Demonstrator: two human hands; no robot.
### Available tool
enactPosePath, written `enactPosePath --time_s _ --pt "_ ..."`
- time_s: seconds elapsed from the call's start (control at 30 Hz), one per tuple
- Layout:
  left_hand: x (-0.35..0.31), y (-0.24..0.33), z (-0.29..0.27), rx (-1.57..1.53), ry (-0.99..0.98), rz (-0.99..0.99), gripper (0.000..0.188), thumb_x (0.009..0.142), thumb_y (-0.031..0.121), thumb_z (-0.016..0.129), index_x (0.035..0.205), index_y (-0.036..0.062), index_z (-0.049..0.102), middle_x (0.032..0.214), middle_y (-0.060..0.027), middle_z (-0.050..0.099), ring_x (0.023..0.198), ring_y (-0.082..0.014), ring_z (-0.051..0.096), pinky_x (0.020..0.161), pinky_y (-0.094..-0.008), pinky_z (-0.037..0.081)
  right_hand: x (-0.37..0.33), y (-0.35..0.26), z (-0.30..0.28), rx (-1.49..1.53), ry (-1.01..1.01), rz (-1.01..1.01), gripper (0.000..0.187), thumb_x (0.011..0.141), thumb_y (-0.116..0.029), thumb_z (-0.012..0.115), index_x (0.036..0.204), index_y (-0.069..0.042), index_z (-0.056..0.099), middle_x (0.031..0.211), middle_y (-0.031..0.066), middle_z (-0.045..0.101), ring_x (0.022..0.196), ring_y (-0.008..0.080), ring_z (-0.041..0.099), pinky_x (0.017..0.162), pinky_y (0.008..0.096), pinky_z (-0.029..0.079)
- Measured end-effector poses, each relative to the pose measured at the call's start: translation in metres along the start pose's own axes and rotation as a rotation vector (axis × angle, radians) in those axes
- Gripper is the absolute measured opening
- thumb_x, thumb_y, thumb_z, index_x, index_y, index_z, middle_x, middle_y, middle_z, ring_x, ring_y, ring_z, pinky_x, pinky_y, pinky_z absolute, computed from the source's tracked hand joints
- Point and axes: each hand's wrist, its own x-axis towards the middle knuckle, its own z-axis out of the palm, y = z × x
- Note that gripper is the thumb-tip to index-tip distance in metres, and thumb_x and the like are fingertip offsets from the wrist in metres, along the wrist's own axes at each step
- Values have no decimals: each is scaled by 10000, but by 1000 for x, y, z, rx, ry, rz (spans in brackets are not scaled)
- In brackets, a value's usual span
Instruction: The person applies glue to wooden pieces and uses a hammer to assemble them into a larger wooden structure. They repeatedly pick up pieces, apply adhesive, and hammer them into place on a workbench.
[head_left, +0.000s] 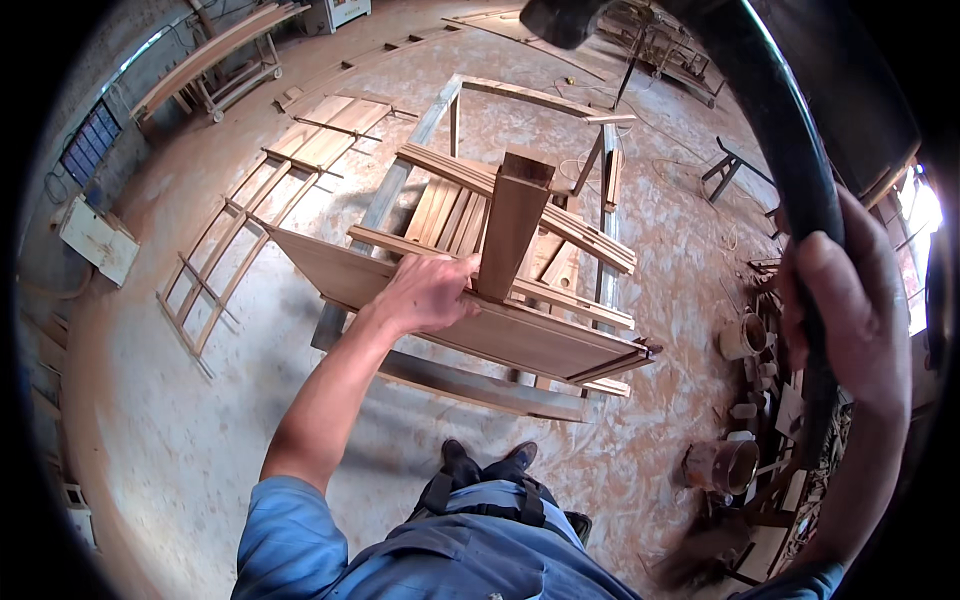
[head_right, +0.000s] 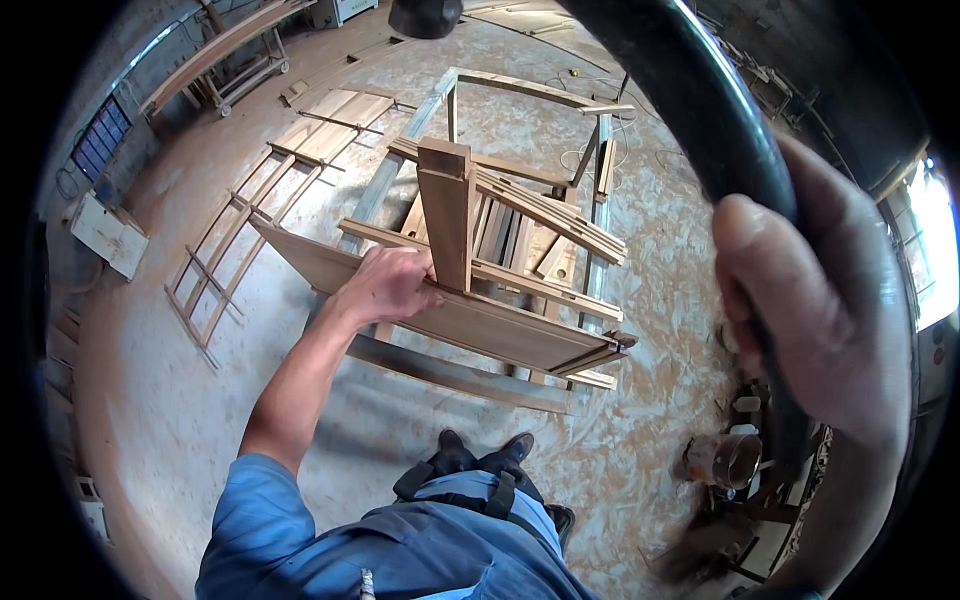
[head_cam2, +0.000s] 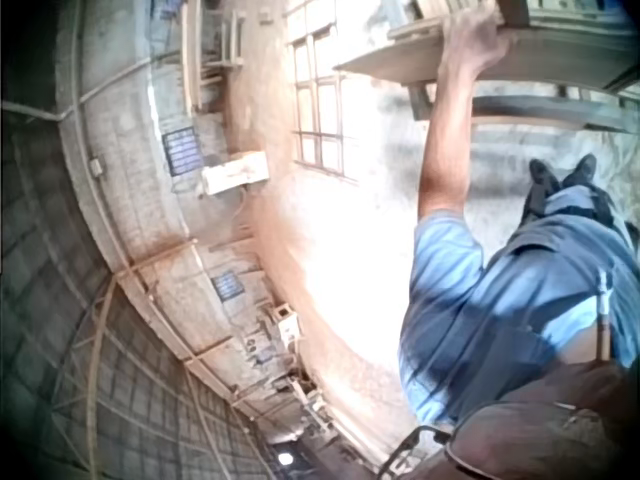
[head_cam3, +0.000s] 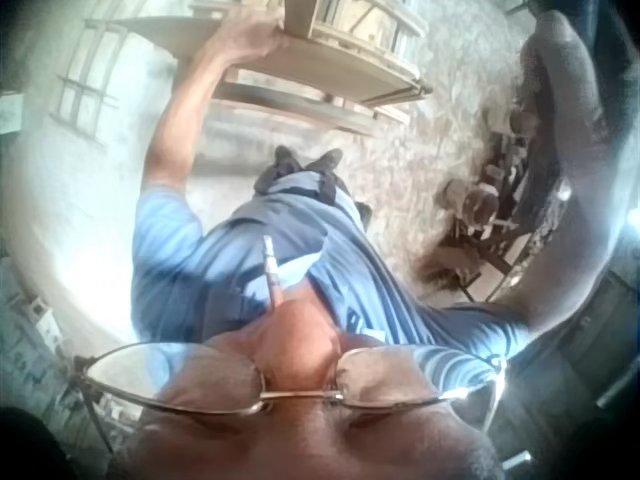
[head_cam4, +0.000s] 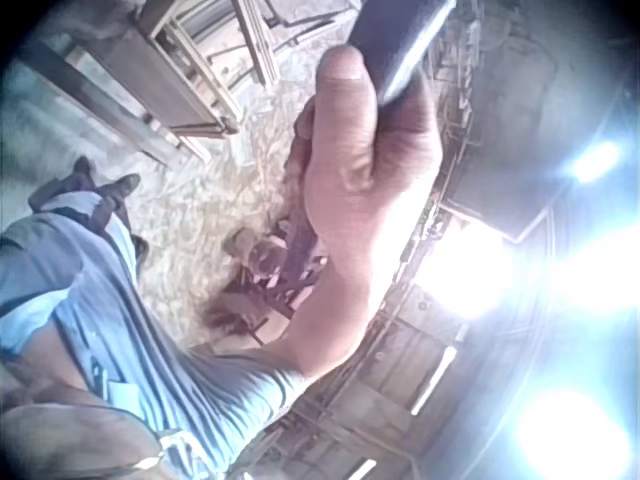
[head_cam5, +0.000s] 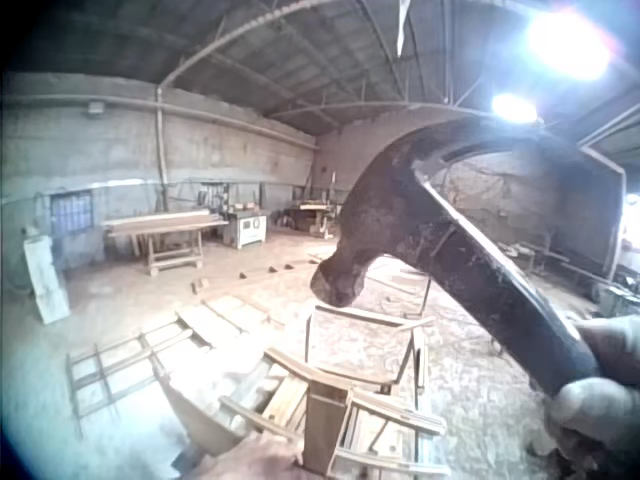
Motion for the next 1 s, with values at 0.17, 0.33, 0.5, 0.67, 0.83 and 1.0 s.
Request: enactPosePath --time_s 0.17,0.33,0.5,0.67,0.83,1.0 --pt "-1 2 1 -16 -5 -20 271 699 205 786 915 92 669 853 -107 702 861 -318 671 717 -429 501 2 8 1 -248 -356 225 516 917 -408 665 1099 54 526 593 -20 507 430 53 495 389 200 393" --pt "-3 2 2 -57 39 26 259 697 199 786 909 99 675 834 -105 705 846 -324 671 709 -432 499 -4 3 8 -25 -85 48 427 946 -351 623 1086 40 526 602 -1 516 418 60 484 370 206 387" --pt "-3 4 1 -36 -26 -55 240 698 182 781 888 95 665 822 -116 701 840 -334 669 700 -443 496 6 16 20 -476 -463 199 335 952 -332 618 997 -10 536 601 -10 526 430 74 514 406 217 437" --pt "-6 3 3 -30 37 -4 240 700 186 781 865 70 650 816 -136 687 854 -344 663 715 -450 496 -8 21 18 -59 -198 94 531 932 -423 641 1133 55 531 594 -24 508 419 42 477 367 193 396" --pt "-3 -2 4 35 -17 17 441 759 209 721 1162 69 609 831 -182 688 874 -364 667 725 -475 505 -11 41 31 -232 -357 209 441 937 -438 632 897 -5 560 547 -28 452 413 73 429 364 254 327" --pt "-4 -1 3 21 -20 17 380 737 224 751 1066 82 624 818 -160 688 858 -350 665 712 -457 502 -10 38 32 -295 -249 119 432 915 -424 664 904 -3 570 560 -16 460 424 91 440 395 253 356"
